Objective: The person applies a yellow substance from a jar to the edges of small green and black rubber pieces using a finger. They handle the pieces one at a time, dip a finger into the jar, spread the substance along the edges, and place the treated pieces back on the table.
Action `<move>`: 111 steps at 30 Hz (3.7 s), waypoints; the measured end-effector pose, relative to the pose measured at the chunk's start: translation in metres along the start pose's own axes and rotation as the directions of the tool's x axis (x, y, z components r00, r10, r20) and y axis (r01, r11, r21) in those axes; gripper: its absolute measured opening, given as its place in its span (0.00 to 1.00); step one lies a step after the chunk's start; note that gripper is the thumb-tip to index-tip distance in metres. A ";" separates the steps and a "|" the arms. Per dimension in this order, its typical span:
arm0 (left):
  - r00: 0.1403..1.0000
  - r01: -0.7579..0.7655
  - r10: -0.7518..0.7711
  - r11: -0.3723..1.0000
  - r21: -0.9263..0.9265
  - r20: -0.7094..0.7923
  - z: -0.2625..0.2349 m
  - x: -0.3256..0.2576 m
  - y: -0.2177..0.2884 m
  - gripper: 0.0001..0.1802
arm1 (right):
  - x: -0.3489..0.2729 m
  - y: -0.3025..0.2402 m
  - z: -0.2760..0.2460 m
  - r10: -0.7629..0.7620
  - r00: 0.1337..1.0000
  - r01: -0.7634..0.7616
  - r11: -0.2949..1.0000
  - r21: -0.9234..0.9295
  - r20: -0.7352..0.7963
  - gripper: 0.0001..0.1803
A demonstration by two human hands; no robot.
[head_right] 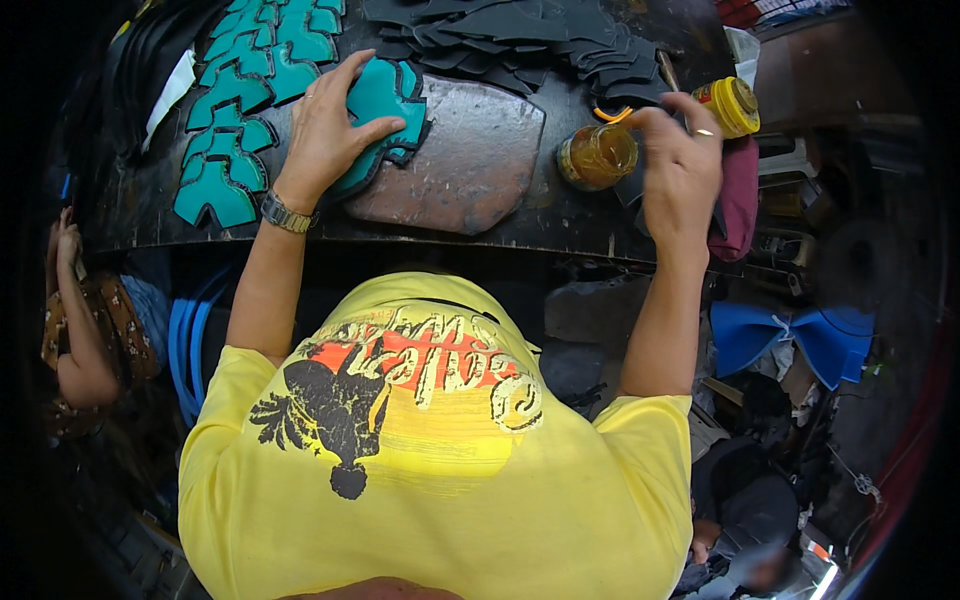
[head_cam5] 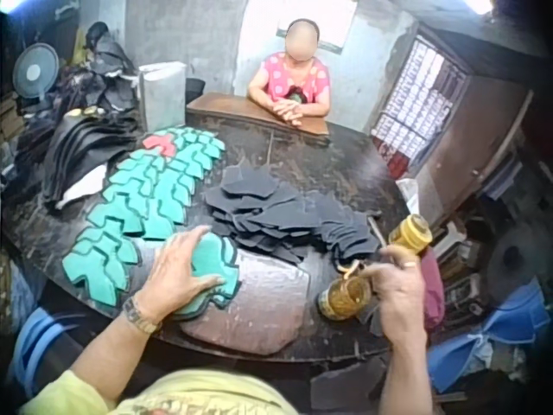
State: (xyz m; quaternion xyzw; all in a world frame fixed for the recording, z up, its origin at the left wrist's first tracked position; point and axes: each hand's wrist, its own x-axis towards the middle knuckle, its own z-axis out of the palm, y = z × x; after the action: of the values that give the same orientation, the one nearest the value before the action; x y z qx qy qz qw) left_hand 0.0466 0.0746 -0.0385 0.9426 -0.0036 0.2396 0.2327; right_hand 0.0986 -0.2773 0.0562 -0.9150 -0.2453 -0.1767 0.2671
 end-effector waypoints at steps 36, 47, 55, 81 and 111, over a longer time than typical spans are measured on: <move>0.813 0.528 0.170 0.186 -0.828 0.557 -0.033 -0.011 0.061 0.19 | -0.022 -0.075 0.054 -0.144 0.990 0.122 0.785 0.607 -0.012 0.30; 0.823 0.507 0.211 0.146 -0.850 0.527 -0.038 -0.016 0.072 0.23 | -0.022 -0.075 0.066 -0.138 0.989 0.085 0.814 0.575 0.050 0.33; 0.771 0.620 0.231 -0.057 -0.782 0.594 -0.041 -0.017 0.067 0.23 | -0.044 -0.073 0.065 -0.209 0.978 0.167 0.835 0.525 0.022 0.35; 0.708 0.686 0.216 -0.435 -0.583 0.672 -0.021 -0.030 0.062 0.23 | -0.047 -0.063 0.047 -0.596 0.800 0.594 0.773 0.221 -0.068 0.26; 0.771 0.625 -0.011 -0.178 -0.760 0.637 -0.031 -0.066 0.073 0.13 | -0.041 -0.088 0.036 -0.055 0.995 0.003 0.833 0.554 0.078 0.27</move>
State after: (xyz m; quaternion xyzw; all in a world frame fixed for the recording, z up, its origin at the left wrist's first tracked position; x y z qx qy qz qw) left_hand -0.0345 0.0159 -0.0121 0.4541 0.0233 -0.1196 0.8826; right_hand 0.0238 -0.2064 0.0442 -0.8021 -0.3115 -0.0606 0.5059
